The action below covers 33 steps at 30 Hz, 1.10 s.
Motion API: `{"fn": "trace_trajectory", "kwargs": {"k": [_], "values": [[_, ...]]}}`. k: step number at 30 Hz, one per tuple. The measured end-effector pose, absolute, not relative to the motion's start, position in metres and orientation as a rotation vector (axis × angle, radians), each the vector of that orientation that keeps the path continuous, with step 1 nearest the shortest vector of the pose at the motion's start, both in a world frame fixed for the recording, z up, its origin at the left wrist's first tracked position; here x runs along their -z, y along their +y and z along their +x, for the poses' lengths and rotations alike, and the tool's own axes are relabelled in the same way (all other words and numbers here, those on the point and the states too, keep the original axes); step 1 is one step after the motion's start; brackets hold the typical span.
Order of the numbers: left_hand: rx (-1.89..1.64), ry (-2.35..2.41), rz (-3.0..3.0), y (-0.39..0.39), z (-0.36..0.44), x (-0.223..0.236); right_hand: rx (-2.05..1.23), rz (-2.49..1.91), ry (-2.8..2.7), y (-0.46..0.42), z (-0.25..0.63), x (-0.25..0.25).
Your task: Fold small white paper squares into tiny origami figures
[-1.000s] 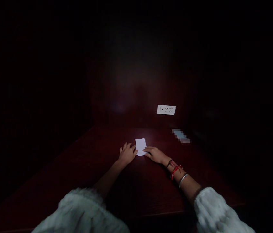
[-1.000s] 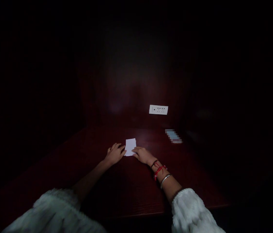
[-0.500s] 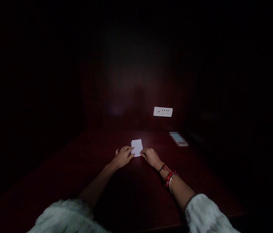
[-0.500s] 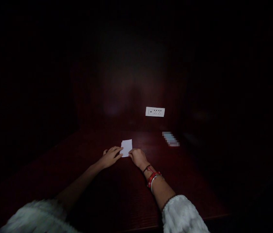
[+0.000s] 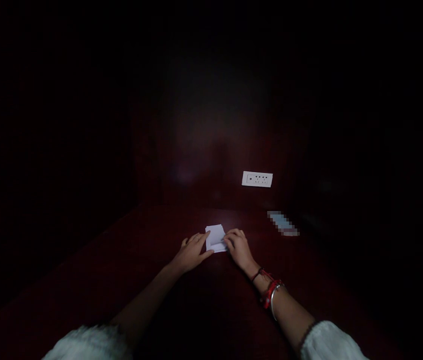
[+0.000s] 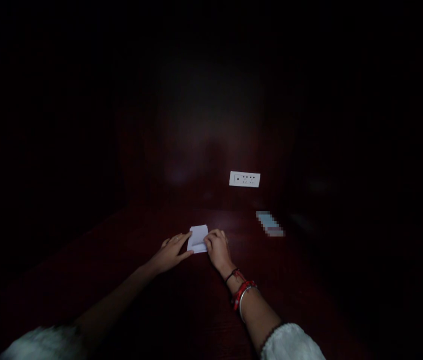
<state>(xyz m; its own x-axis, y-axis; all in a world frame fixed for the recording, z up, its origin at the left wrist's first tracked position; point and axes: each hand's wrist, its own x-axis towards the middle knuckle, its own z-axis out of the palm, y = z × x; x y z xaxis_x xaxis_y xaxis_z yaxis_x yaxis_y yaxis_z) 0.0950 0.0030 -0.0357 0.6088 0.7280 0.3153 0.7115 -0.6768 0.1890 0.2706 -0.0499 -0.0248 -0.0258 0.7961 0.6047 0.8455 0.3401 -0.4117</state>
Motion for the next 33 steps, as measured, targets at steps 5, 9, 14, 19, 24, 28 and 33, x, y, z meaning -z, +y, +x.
{"fn": "trace_trajectory", "kwargs": {"k": [5,9,14,19,24,28,33], "values": [[-0.69,1.216,2.788,0.001,0.098,0.032,0.114,-1.367,-1.446,-0.057,0.269,0.014],[-0.598,1.223,2.791,0.003,0.1,0.029,0.094,-1.377,-1.243,-0.06,0.271,0.007],[-0.584,1.327,2.736,0.01,0.097,0.034,-0.179,-1.342,-1.09,-0.061,0.291,-0.005],[-0.698,1.492,2.627,0.016,0.089,0.037,-0.63,-1.255,-1.131,-0.063,0.318,-0.014],[-0.869,1.435,2.62,0.012,0.093,0.026,-0.99,-1.257,-1.278,-0.071,0.318,-0.003],[-0.882,1.243,2.654,-0.004,0.107,0.017,-1.01,-1.323,-1.489,-0.075,0.305,0.01],[-0.697,0.663,2.773,-0.033,0.118,0.015,-0.561,-1.509,-1.619,-0.074,0.299,0.022]]}}
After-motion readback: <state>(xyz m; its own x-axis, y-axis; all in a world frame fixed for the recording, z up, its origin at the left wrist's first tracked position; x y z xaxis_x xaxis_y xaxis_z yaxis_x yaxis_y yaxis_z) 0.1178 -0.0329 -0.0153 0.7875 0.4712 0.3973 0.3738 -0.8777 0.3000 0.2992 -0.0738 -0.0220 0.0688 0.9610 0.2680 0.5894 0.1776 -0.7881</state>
